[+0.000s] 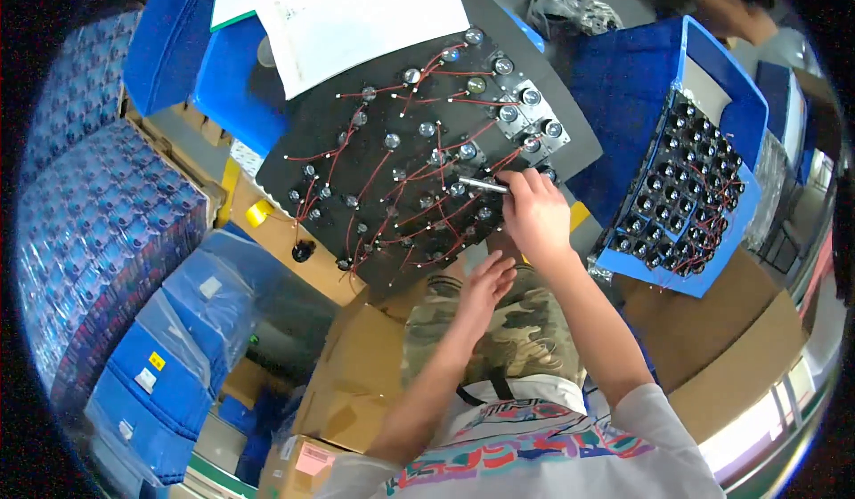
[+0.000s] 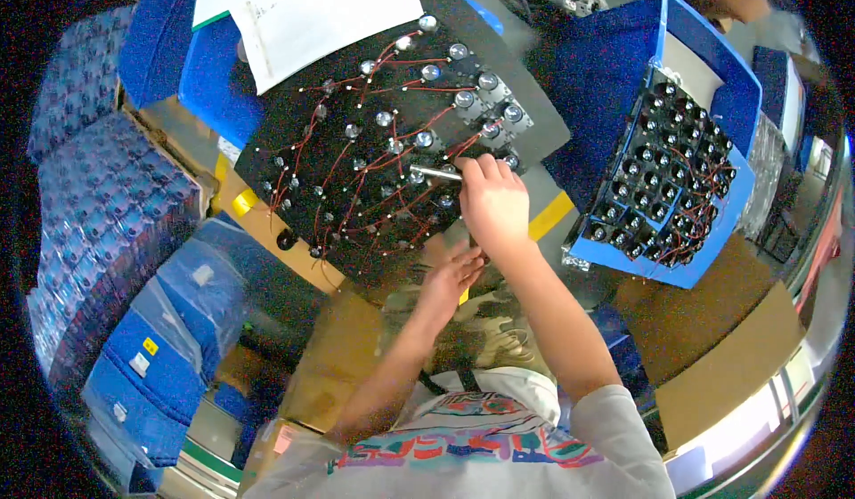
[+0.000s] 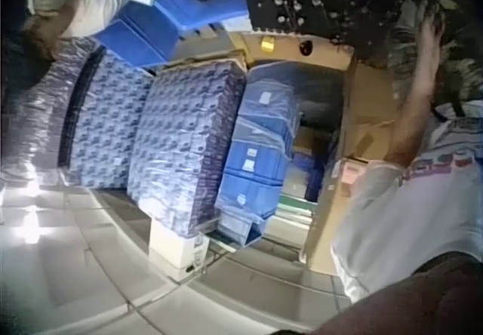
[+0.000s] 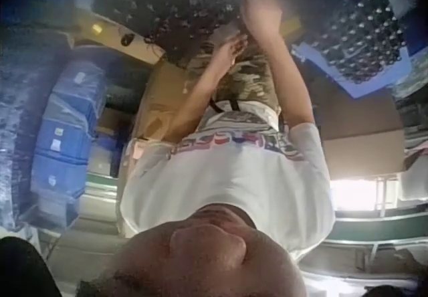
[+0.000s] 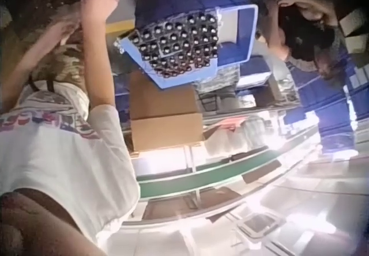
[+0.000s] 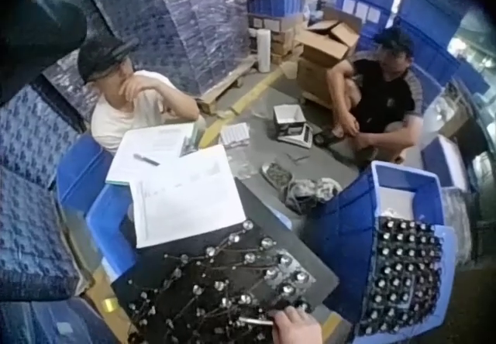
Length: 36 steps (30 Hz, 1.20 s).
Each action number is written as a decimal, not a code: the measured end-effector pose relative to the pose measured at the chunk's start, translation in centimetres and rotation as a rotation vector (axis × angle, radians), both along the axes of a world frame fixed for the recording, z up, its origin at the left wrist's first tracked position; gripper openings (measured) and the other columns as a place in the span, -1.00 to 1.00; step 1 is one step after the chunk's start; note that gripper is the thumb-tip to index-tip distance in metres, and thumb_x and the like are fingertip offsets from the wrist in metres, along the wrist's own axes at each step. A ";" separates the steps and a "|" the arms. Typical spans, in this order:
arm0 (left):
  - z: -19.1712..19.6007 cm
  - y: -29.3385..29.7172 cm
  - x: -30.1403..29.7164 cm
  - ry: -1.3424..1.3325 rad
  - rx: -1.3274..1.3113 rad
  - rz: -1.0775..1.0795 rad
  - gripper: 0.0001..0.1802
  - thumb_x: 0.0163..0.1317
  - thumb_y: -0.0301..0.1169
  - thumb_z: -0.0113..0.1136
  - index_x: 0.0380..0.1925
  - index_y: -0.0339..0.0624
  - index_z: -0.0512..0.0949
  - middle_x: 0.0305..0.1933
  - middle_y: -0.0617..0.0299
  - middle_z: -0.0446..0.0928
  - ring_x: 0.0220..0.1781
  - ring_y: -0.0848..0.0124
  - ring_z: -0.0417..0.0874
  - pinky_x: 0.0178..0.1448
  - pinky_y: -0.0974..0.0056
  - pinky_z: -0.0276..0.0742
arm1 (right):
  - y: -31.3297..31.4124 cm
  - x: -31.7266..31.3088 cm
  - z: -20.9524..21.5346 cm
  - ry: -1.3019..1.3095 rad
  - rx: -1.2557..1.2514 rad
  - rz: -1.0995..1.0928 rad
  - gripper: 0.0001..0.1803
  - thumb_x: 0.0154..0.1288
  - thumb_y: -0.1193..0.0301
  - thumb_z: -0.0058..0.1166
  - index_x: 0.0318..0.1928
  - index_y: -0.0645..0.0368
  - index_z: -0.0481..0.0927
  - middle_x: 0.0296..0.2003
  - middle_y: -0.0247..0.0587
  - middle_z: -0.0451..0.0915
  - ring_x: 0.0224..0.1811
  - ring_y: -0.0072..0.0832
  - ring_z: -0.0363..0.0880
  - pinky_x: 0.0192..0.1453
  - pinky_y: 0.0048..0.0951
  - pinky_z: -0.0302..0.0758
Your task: Wiring and installing small electronic components into a black industrial panel.
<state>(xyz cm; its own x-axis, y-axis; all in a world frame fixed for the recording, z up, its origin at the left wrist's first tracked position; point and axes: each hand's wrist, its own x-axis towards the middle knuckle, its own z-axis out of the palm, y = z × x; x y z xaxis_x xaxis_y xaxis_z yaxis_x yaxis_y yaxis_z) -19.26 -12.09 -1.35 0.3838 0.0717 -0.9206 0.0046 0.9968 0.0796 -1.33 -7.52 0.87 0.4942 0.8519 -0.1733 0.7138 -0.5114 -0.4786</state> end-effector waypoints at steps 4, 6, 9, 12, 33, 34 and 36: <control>-0.5 0.3 0.6 -0.004 -0.069 0.187 -0.46 0.30 -0.37 0.03 0.28 -0.13 0.24 0.15 0.24 0.49 0.06 0.45 0.55 0.10 0.35 0.43 | 0.5 -0.4 -0.4 0.012 -0.029 0.051 -0.61 -0.04 0.54 0.11 -0.10 0.05 0.52 -0.24 -0.23 0.45 -0.18 -0.23 0.50 -0.15 -0.24 0.51; -1.0 0.6 0.4 -0.064 -0.064 0.174 -0.48 0.30 -0.36 0.03 0.28 -0.06 0.26 0.15 0.29 0.49 0.08 0.46 0.54 0.11 0.33 0.41 | 0.8 -0.8 -0.5 0.012 -0.023 0.071 -0.60 -0.03 0.53 0.12 -0.09 0.05 0.51 -0.22 -0.23 0.44 -0.17 -0.23 0.49 -0.14 -0.24 0.51; -1.4 0.9 0.3 -0.042 -0.066 0.148 -0.49 0.31 -0.34 0.03 0.27 -0.02 0.27 0.15 0.32 0.48 0.09 0.45 0.53 0.13 0.31 0.40 | 0.9 -1.1 -1.0 0.010 -0.028 0.091 -0.60 -0.02 0.52 0.13 -0.08 0.06 0.51 -0.21 -0.23 0.44 -0.15 -0.22 0.50 -0.13 -0.24 0.51; -1.0 1.4 0.6 -0.029 -0.066 0.135 -0.50 0.31 -0.32 0.01 0.26 0.01 0.29 0.16 0.33 0.48 0.10 0.45 0.52 0.13 0.28 0.39 | 0.9 -0.5 -1.1 0.027 -0.040 0.090 -0.62 -0.01 0.51 0.14 -0.09 0.06 0.50 -0.20 -0.22 0.47 -0.14 -0.20 0.50 -0.13 -0.23 0.51; 0.0 1.9 4.1 0.024 -0.040 0.023 -0.55 0.31 -0.37 -0.01 0.22 -0.08 0.33 0.08 0.26 0.52 -0.01 0.48 0.57 0.05 0.38 0.41 | -2.8 4.5 4.4 0.885 -0.111 -0.346 -0.62 0.07 0.49 0.26 -0.06 0.20 0.51 -0.50 -0.57 0.29 -0.50 -0.78 0.18 -0.46 -0.62 0.18; -0.1 1.9 3.6 -0.005 0.029 0.014 -0.55 0.30 -0.39 0.00 0.21 -0.12 0.35 0.08 0.25 0.52 -0.01 0.47 0.57 0.04 0.38 0.42 | -3.1 4.8 4.3 0.835 -0.107 -0.303 -0.61 0.06 0.50 0.26 -0.05 0.20 0.51 -0.51 -0.57 0.28 -0.51 -0.77 0.17 -0.46 -0.62 0.18; 0.8 2.7 3.9 -0.041 0.089 -0.003 -0.55 0.29 -0.40 0.01 0.20 -0.16 0.36 0.08 0.24 0.53 -0.02 0.45 0.58 0.04 0.38 0.43 | -4.3 6.3 4.0 0.665 -0.048 -0.245 -0.63 0.04 0.52 0.26 -0.08 0.15 0.53 -0.49 -0.53 0.31 -0.51 -0.75 0.18 -0.43 -0.61 0.20</control>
<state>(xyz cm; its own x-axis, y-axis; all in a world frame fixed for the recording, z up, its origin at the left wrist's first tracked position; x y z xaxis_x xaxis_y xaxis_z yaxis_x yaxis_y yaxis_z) -15.40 -9.38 -0.58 0.4213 0.1515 -0.8942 0.0029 0.9857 0.1683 4.98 -11.85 4.87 0.4472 0.7133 -0.5397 0.1399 -0.6517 -0.7455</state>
